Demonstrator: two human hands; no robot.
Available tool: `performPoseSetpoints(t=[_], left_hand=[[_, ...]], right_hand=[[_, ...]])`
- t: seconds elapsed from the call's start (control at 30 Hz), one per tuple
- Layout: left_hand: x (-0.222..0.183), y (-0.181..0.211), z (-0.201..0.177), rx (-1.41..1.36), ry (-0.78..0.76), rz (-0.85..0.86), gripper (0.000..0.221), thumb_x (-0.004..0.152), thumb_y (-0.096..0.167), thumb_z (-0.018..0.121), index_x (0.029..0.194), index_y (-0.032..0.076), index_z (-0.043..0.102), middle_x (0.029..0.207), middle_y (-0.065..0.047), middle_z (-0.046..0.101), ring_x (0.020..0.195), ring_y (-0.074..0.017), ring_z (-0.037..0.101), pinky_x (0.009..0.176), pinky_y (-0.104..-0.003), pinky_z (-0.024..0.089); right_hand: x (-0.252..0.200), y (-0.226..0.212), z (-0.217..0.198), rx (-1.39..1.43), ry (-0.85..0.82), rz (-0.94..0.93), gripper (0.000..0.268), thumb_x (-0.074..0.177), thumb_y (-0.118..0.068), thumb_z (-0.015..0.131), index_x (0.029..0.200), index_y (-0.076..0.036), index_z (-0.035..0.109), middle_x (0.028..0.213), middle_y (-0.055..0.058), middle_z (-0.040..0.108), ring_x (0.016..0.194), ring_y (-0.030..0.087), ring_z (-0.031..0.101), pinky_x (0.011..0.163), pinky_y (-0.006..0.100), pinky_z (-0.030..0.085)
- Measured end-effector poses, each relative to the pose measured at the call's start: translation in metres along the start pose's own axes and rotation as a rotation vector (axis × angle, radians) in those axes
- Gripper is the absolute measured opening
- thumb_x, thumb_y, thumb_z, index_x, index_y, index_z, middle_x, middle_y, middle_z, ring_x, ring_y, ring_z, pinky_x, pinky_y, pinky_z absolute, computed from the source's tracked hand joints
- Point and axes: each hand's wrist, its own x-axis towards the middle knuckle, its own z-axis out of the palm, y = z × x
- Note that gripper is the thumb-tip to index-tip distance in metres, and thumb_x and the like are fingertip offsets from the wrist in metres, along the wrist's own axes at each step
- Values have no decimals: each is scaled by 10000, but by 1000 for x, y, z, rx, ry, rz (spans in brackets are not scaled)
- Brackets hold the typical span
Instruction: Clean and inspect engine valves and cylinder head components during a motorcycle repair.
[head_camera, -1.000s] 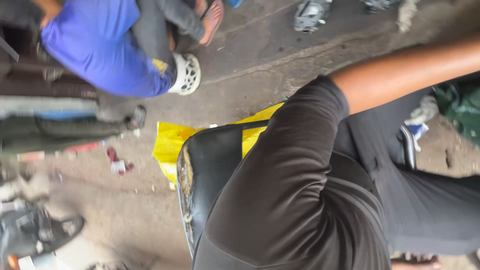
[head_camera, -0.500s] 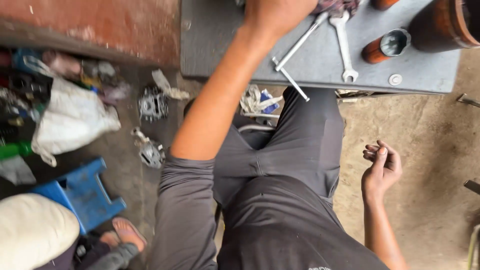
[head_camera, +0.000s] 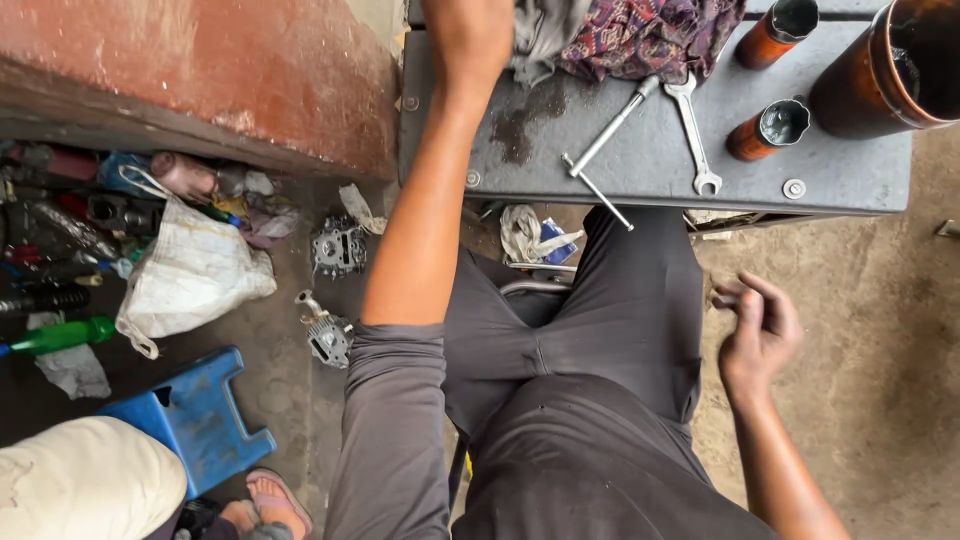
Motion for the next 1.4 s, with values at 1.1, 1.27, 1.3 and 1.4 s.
performPoseSetpoints(t=[1.1,1.27,1.3,1.4], left_hand=[[-182,119,-79,347,-425,620,363,965,292,611,1251,91,708,1275,-138,738,1279,-279,695,1181,-517,435],[-142,92,-70,117,-650,662,228,1087,315,648,1181,142,763,986,-125,757,955,-297,716,864,-509,551],[-118,95,-69,115,-786,592,256,1099,367,668,1143,159,811,807,-147,746,732,-349,713,600,-521,581],[-31,76,-56,228,-229,533,514,818,624,712,973,136,768,756,-101,725,691,-286,708,611,-491,545]], right_hand=[[92,-57,145,837,-433,613,339,1197,-287,429,1348,-17,569,1282,148,661,1182,253,650,1100,349,538],[101,-35,110,873,-426,606,315,1229,-291,435,1283,-25,594,1117,138,671,1000,264,656,905,391,567],[103,-45,106,879,-434,609,335,1208,-328,432,1277,-47,600,1068,128,677,944,272,672,832,436,588],[97,-71,84,740,-404,633,374,1170,-372,415,1292,-62,585,1039,108,670,902,264,691,761,494,605]])
